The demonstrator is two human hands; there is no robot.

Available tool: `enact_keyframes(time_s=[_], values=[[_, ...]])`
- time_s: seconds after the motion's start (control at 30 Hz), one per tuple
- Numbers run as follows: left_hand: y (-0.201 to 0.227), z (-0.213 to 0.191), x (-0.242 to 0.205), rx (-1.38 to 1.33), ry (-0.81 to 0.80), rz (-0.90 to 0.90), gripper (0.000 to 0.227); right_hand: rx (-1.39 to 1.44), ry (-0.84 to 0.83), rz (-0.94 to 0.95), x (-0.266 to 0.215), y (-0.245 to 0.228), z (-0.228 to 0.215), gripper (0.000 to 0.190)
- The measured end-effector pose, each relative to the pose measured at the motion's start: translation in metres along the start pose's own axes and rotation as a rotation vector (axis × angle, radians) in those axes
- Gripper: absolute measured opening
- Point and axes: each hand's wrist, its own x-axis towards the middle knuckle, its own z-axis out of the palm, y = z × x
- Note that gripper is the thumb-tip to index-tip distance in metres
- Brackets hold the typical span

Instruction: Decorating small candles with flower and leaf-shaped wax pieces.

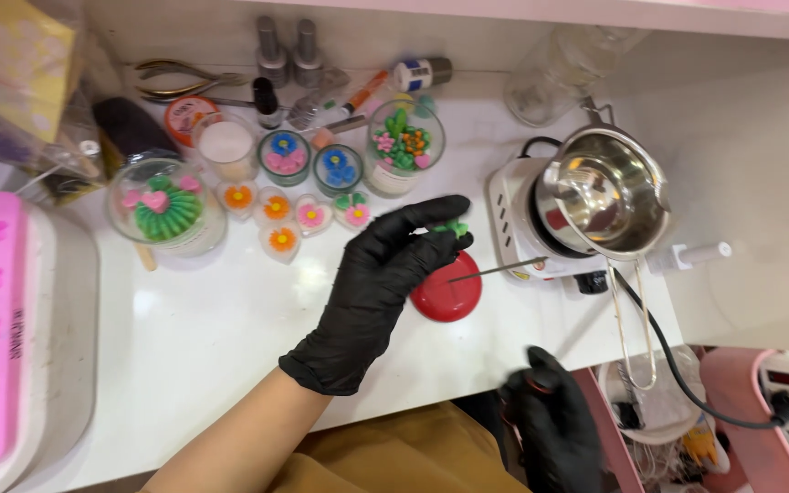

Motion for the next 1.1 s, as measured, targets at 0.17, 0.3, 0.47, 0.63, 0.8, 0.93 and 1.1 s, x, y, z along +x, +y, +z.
enact_keyframes(time_s=[0.17, 0.3, 0.47, 0.63, 0.8, 0.93, 1.1], values=[[-0.031, 0.008, 0.011, 0.589, -0.218, 0.301, 0.038, 0.054, 0.144, 0.113, 0.074, 0.004, 0.022, 0.048], [-0.043, 0.016, 0.018, 0.557, -0.312, 0.264, 0.048, 0.742, -0.074, 0.274, 0.089, 0.046, 0.006, 0.044], [-0.046, 0.013, 0.023, 0.604, -0.371, 0.392, 0.031, 0.205, -0.050, 0.028, 0.097, 0.019, 0.042, 0.042], [-0.029, 0.030, 0.012, 0.701, -0.340, 0.434, 0.031, 0.175, 0.006, -0.135, 0.119, 0.008, 0.047, 0.036], [-0.017, 0.042, 0.004, 0.910, -0.325, 0.494, 0.035, -0.121, 0.139, -0.251, 0.134, -0.023, 0.058, 0.042], [-0.019, 0.044, -0.003, 0.633, -0.356, 0.333, 0.030, -0.085, 0.047, -0.330, 0.140, -0.032, 0.060, 0.033], [-0.018, 0.045, -0.013, 0.728, -0.355, 0.401, 0.031, -0.190, 0.059, -0.370, 0.143, -0.024, 0.053, 0.019]])
